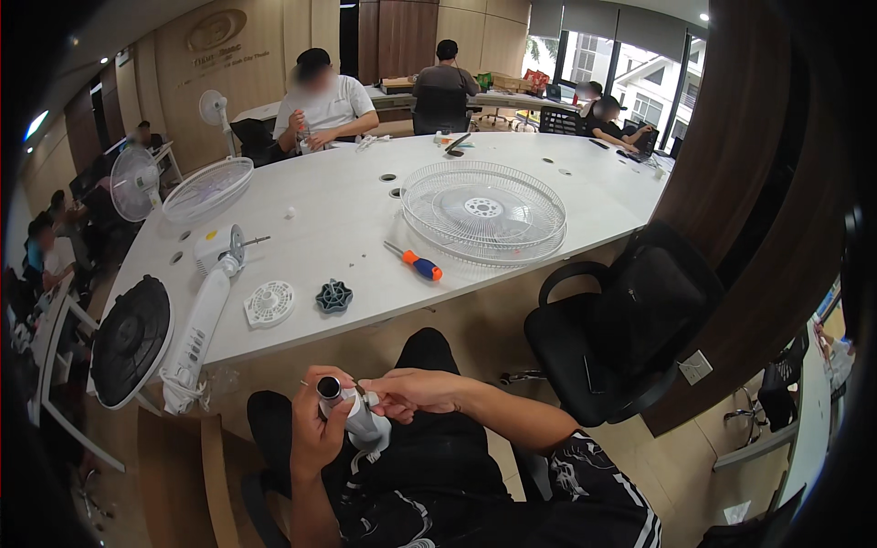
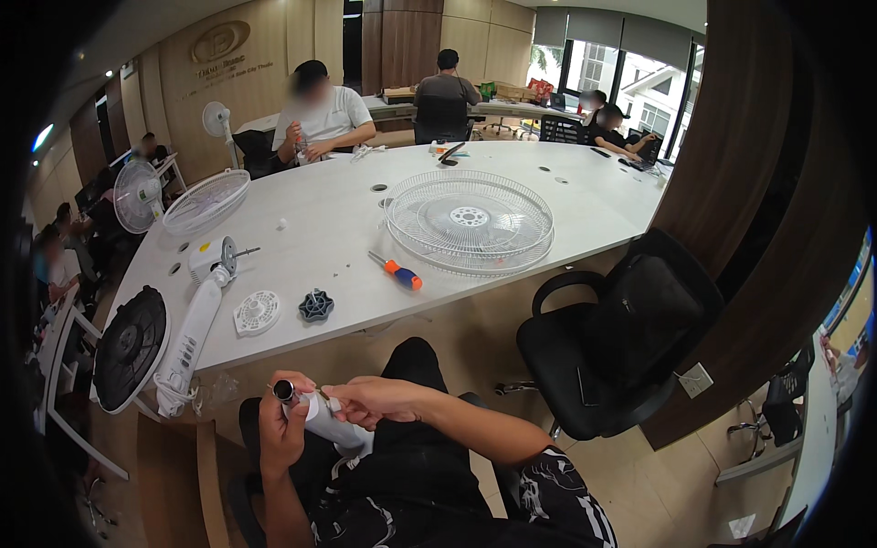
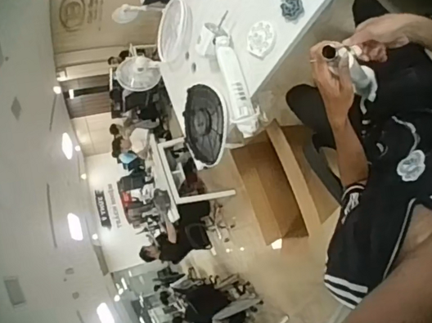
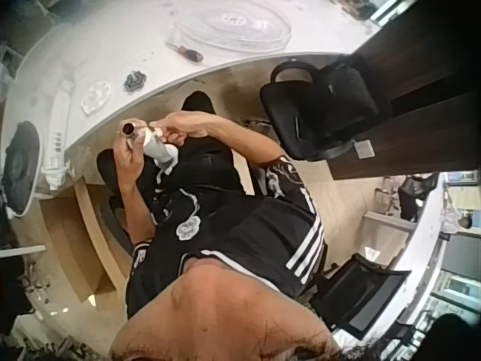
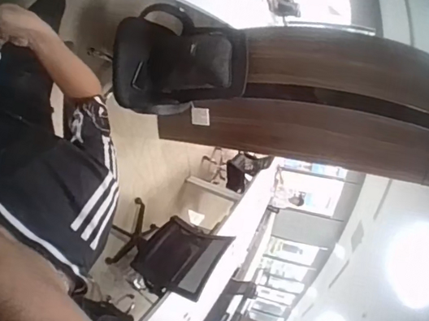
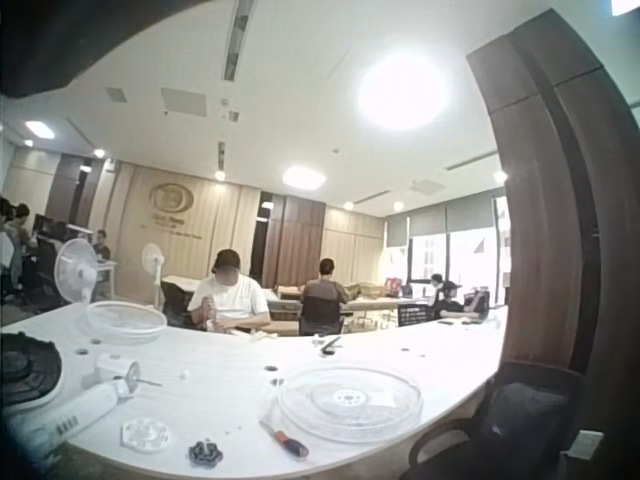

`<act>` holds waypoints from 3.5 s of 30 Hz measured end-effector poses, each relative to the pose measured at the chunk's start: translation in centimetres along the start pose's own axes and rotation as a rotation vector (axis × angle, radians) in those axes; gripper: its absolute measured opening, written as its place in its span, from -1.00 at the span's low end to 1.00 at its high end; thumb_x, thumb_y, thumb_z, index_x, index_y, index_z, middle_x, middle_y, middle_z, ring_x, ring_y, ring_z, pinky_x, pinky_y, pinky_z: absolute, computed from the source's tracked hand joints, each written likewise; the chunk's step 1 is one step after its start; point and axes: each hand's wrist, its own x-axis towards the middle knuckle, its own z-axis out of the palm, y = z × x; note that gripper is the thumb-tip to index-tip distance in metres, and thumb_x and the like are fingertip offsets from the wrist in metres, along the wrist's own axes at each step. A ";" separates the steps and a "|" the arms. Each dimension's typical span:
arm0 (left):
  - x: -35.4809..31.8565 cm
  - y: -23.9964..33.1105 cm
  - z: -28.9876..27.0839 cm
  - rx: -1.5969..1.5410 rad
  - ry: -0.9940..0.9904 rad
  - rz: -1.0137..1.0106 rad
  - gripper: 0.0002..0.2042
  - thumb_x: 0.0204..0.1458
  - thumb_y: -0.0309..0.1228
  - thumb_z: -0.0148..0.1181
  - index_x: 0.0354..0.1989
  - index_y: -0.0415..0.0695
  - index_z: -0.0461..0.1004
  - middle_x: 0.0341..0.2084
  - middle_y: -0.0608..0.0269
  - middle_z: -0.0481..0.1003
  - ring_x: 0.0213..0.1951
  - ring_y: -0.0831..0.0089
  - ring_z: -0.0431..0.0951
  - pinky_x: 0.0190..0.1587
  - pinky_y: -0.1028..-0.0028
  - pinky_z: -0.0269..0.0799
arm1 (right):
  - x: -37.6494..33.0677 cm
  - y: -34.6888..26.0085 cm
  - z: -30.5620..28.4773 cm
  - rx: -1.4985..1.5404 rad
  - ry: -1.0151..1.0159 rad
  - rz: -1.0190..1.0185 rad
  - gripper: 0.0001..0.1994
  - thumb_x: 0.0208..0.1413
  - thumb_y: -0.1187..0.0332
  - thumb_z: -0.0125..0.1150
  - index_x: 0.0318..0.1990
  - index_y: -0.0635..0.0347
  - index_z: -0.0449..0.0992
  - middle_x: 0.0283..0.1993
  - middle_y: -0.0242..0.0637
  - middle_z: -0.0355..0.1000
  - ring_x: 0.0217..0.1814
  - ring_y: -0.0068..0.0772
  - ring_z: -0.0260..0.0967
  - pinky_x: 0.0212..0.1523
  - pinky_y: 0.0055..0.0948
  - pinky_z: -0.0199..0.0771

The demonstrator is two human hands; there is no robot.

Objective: Assemble a standing fan by connecting the base and motor housing components.

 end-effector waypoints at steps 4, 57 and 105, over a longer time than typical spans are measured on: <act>-0.1 0.2 -0.2 0.006 -0.030 -0.023 -0.86 0.06 -0.51 0.20 -0.23 -0.24 0.45 -0.27 0.14 0.46 -0.26 0.37 0.51 -0.18 0.45 0.40 | -0.1 0.7 0.4 0.151 0.002 -0.034 -0.49 0.39 -0.04 -0.06 -0.44 0.19 0.47 -0.62 -0.62 0.05 -0.58 -0.68 -0.03 -0.50 -0.58 0.05; 2.7 2.3 -3.4 0.133 -0.245 0.035 -0.79 -0.21 -0.41 0.44 -0.35 -0.17 0.67 -0.39 0.21 0.68 -0.08 0.23 0.66 0.41 -0.12 -0.09 | 3.6 7.5 0.7 -0.731 0.325 -0.937 -0.52 0.16 0.32 0.26 0.20 0.30 0.33 -0.04 0.04 0.47 -0.06 0.10 0.47 -0.06 -0.19 0.46; 0.8 5.0 -1.2 0.034 0.084 -0.172 -0.69 -0.12 -0.66 0.39 -0.13 -0.40 0.58 -0.40 0.11 0.66 -0.40 0.57 0.63 -0.28 0.55 0.54 | 3.7 6.8 5.6 -0.567 0.591 -0.795 -0.47 -0.02 0.26 0.50 0.09 0.26 0.46 -0.11 -0.10 0.57 -0.09 -0.21 0.58 -0.06 -0.34 0.52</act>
